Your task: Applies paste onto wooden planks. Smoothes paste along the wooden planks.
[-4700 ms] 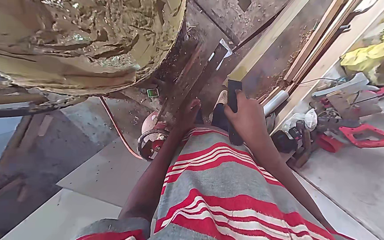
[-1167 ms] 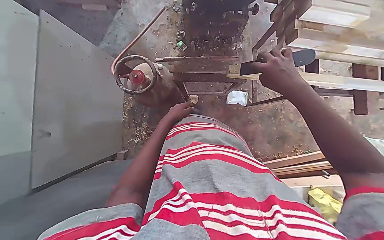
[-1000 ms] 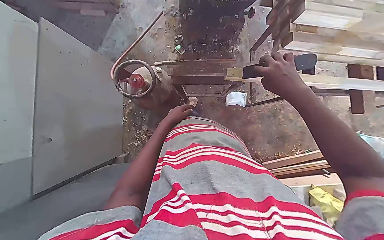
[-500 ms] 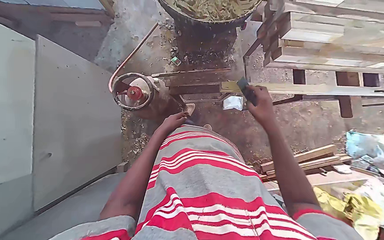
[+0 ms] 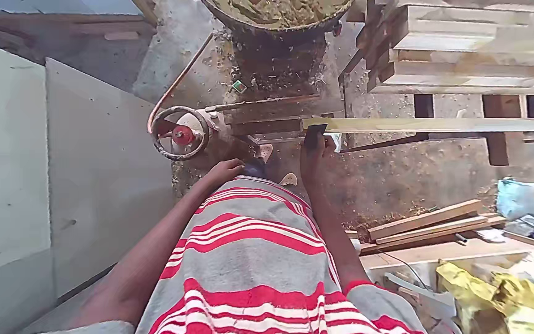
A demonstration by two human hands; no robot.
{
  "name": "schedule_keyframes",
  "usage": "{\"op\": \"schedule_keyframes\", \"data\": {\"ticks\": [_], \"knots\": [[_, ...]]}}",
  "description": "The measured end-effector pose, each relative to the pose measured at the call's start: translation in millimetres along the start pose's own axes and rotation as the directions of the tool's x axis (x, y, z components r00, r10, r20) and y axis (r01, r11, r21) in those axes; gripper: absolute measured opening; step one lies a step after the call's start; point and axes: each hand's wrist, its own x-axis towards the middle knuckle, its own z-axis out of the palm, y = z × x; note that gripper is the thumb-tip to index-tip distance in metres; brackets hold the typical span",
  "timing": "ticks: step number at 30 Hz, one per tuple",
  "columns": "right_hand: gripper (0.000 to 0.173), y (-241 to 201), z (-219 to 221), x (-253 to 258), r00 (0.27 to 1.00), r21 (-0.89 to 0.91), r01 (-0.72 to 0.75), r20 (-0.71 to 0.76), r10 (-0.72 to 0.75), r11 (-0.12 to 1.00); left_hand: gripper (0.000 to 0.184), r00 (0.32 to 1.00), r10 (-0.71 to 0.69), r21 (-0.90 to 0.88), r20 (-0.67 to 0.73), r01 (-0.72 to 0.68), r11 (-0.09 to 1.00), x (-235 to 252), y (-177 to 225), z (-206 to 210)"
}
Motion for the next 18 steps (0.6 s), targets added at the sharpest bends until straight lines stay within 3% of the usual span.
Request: {"op": "schedule_keyframes", "data": {"ticks": [6,12,16,18], "knots": [[0.054,3,31,-10,0.988,-0.073,0.032,-0.148,-0.042,0.997,0.038,1.000,-0.006,0.056,-0.002,0.006,0.998,5,-26,-20],[0.047,10,38,-24,0.996,-0.015,-0.065,-0.064,0.064,0.998,0.037,0.999,-0.022,0.090,0.037,0.018,0.996,6,-20,-32],[0.051,16,-7,-30,0.976,-0.010,-0.177,0.129,0.177,0.984,0.041,0.997,-0.041,0.081,0.067,0.036,0.996,11,-9,-31],[0.050,6,-49,-18,0.983,-0.027,-0.118,0.142,0.120,0.993,0.042,0.997,-0.041,0.072,0.062,0.036,0.997,15,-8,-28]]}}
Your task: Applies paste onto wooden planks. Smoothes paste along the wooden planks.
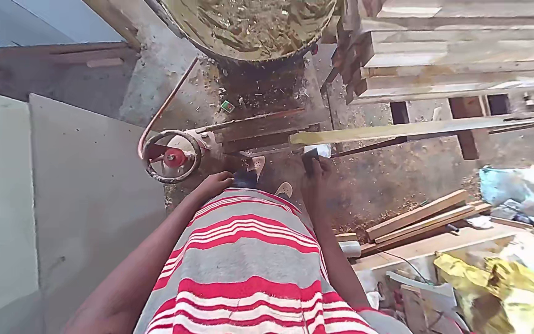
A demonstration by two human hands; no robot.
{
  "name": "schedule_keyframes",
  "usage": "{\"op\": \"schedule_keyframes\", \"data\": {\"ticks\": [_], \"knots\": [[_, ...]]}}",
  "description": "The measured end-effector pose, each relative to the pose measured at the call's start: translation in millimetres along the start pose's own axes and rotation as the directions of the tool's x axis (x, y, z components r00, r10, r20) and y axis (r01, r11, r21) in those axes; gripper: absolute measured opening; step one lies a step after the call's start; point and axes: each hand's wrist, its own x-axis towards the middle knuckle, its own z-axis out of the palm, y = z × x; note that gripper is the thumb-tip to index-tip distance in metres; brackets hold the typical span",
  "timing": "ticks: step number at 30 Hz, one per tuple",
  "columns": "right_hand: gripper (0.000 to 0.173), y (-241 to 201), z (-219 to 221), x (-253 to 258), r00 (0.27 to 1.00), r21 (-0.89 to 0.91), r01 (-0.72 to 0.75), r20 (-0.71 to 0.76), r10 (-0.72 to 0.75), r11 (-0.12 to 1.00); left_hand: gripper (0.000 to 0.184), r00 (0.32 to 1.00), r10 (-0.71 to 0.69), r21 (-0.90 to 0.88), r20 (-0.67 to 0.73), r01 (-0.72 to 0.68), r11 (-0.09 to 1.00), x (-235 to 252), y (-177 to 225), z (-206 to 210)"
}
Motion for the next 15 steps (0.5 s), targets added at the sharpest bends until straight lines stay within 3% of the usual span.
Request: {"op": "schedule_keyframes", "data": {"ticks": [3,6,10,15], "knots": [[0.044,-14,-64,35,0.966,-0.115,0.258,0.037,-0.255,0.959,0.042,0.999,-0.008,-0.071,-0.045,0.004,0.997,4,3,8],[0.046,-34,-105,102,0.842,-0.206,0.517,0.297,-0.450,0.831,0.043,0.995,-0.001,-0.140,-0.099,-0.013,0.990,2,11,20],[0.044,-62,-104,166,0.596,-0.197,0.740,0.635,-0.491,0.643,0.043,0.988,0.061,-0.182,-0.139,-0.086,0.980,11,13,42],[0.040,-77,-79,172,0.456,-0.210,0.857,0.735,-0.502,0.471,0.044,0.987,0.039,-0.190,-0.158,-0.069,0.979,14,17,64]]}}
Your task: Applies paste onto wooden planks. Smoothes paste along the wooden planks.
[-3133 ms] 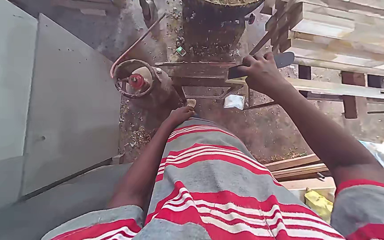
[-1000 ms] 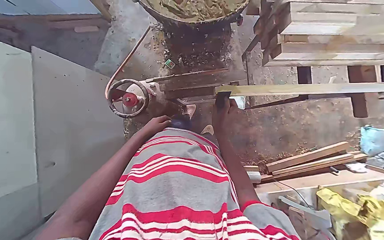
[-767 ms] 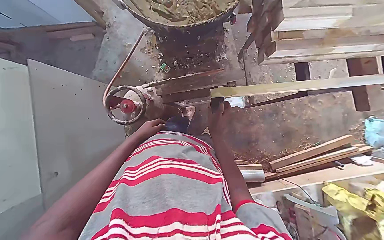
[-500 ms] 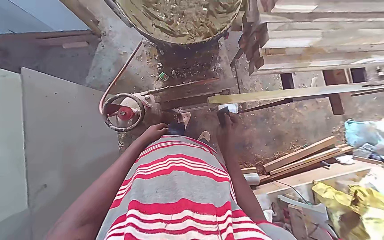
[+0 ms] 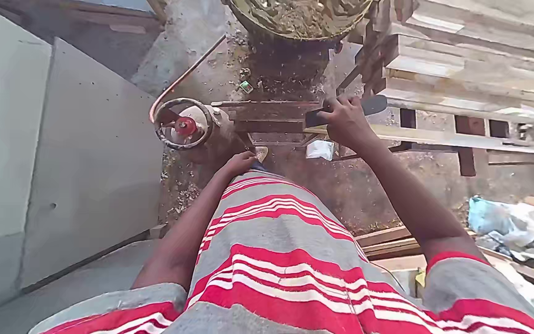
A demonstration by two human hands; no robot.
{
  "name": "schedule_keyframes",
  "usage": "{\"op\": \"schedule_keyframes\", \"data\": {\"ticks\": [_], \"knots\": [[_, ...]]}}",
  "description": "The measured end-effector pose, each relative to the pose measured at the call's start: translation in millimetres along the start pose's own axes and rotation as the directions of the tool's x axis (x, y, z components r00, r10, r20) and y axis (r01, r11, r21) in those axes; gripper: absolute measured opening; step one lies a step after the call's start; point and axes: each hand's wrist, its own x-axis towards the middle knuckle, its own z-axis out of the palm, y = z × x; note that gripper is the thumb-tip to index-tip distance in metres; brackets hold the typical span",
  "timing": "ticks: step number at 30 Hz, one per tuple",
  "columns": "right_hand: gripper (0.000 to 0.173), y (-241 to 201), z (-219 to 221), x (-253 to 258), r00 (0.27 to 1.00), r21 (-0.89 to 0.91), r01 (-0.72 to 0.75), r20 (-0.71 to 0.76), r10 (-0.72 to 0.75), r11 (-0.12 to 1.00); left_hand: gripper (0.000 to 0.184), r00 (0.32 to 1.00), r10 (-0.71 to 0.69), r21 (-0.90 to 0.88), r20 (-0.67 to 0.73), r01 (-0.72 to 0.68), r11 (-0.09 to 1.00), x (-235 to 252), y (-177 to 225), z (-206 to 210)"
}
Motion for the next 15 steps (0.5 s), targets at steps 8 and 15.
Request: {"op": "schedule_keyframes", "data": {"ticks": [8,15], "knots": [[0.038,-7,8,-2,0.999,-0.020,0.005,0.037,-0.004,1.000,0.044,1.000,-0.013,-0.057,-0.019,0.012,0.998,-10,0,12],[0.039,-6,5,-9,0.999,-0.030,-0.026,0.040,0.027,0.999,0.043,0.999,0.008,-0.066,-0.036,-0.011,0.998,-15,0,16]]}}
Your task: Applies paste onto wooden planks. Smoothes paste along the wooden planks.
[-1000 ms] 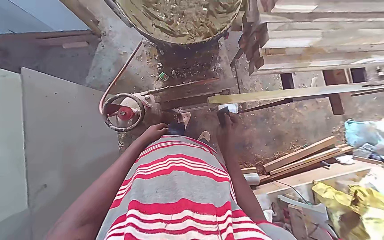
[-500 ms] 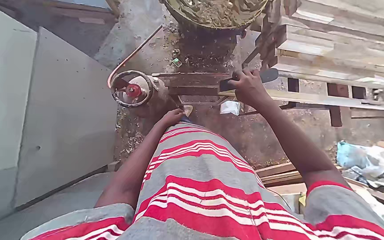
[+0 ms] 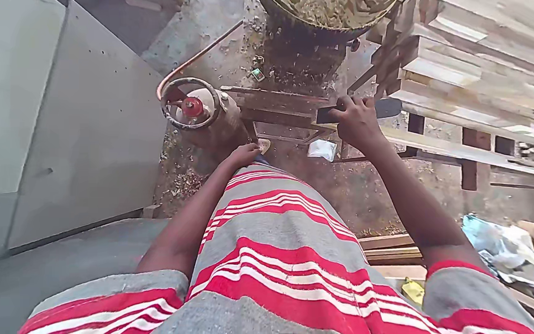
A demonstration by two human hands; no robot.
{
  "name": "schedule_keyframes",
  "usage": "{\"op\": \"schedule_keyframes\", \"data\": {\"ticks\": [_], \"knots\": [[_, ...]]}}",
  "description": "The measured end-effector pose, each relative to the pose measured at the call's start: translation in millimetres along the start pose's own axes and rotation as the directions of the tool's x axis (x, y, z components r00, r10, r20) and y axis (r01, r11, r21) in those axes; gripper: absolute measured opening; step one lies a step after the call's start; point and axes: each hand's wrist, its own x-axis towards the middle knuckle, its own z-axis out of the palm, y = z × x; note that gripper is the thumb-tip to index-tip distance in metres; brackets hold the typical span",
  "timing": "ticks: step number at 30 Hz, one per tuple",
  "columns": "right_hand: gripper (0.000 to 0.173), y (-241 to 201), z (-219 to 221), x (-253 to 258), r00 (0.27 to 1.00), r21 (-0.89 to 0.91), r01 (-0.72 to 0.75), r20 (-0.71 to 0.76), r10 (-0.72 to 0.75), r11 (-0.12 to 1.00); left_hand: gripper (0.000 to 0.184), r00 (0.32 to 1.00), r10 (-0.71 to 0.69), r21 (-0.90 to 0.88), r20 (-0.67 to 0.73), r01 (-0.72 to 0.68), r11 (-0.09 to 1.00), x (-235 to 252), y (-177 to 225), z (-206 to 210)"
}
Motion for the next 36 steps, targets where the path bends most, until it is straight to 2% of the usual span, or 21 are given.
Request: {"op": "schedule_keyframes", "data": {"ticks": [20,27,30,32,34,36], "knots": [[0.035,25,8,-24,0.998,-0.027,-0.059,-0.026,0.058,0.998,0.044,1.000,-0.016,0.028,0.026,0.015,1.000,-1,1,-4],[0.033,54,-9,-37,0.988,-0.026,-0.136,0.075,0.138,0.990,0.045,0.998,-0.011,0.044,0.054,0.008,0.999,7,2,-11],[0.026,74,-21,-30,0.969,0.085,-0.201,0.167,0.184,0.976,0.044,0.999,-0.014,0.020,0.044,0.013,1.000,6,4,-17],[0.020,86,-24,-19,0.955,0.277,-0.233,0.244,0.166,0.932,0.044,1.000,-0.010,0.001,0.025,0.010,1.000,8,1,-20],[0.021,97,-19,-5,0.947,0.524,-0.251,0.307,0.094,0.814,0.044,1.000,-0.010,-0.015,0.022,0.010,1.000,12,-5,-23],[0.024,104,-11,8,0.940,0.656,-0.266,0.339,0.039,0.706,0.044,1.000,-0.022,-0.039,0.015,0.023,0.999,13,-8,-27]]}}
